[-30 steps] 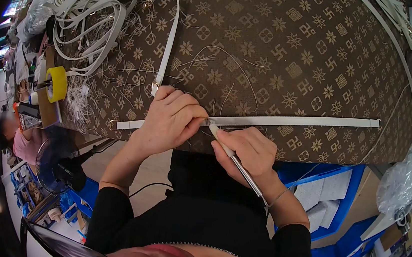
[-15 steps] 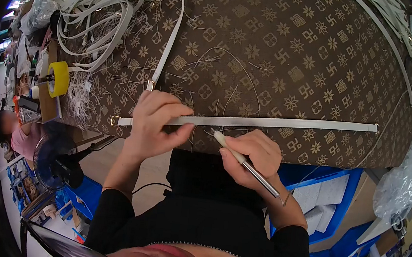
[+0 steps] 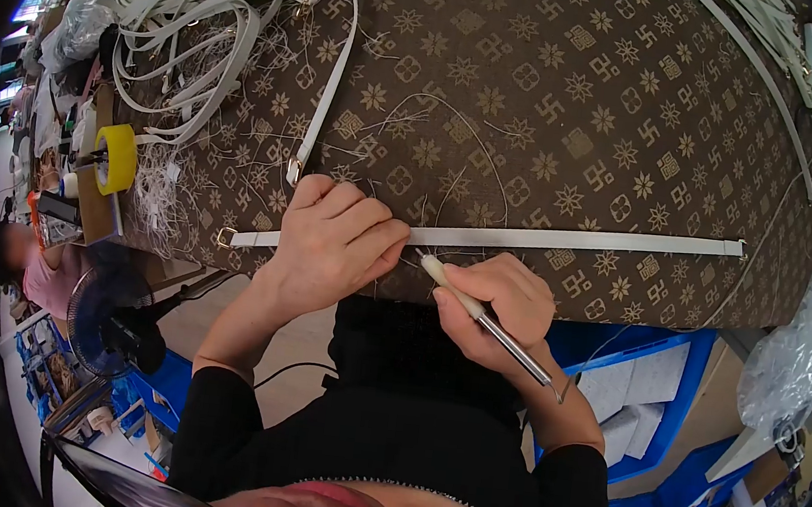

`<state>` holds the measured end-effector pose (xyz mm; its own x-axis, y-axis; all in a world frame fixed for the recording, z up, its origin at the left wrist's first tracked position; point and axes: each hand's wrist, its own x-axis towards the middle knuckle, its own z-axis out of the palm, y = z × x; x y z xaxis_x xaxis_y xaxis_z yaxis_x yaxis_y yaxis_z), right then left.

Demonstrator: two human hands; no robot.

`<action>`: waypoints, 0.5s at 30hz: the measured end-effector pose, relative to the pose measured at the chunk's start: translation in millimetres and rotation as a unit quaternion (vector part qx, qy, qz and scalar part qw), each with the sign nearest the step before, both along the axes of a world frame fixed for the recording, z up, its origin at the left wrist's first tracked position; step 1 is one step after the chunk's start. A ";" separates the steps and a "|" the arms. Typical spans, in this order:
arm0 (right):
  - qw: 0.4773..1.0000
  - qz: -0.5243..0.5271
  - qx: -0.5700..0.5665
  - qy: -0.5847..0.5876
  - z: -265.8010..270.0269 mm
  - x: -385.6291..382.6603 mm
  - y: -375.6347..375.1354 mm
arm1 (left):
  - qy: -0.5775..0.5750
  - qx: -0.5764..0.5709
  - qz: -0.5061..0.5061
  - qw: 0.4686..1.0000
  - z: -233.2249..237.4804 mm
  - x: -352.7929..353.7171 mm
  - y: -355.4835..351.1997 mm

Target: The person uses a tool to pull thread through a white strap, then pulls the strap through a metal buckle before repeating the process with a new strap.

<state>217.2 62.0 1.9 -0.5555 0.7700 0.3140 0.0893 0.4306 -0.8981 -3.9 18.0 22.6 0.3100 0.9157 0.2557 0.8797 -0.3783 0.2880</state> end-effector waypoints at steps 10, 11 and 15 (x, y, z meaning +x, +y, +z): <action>0.998 -0.015 0.050 -0.023 -2.8 -5.8 0.9 | -0.028 0.052 -0.013 0.998 -16.3 -1.4 1.3; 0.998 -0.017 0.049 -0.024 -3.5 -6.1 0.3 | -0.051 0.036 -0.011 0.998 -16.6 -2.3 1.7; 0.998 -0.020 0.052 -0.034 -3.4 -7.1 -0.6 | -0.094 -0.005 -0.009 0.996 -16.3 -4.8 3.6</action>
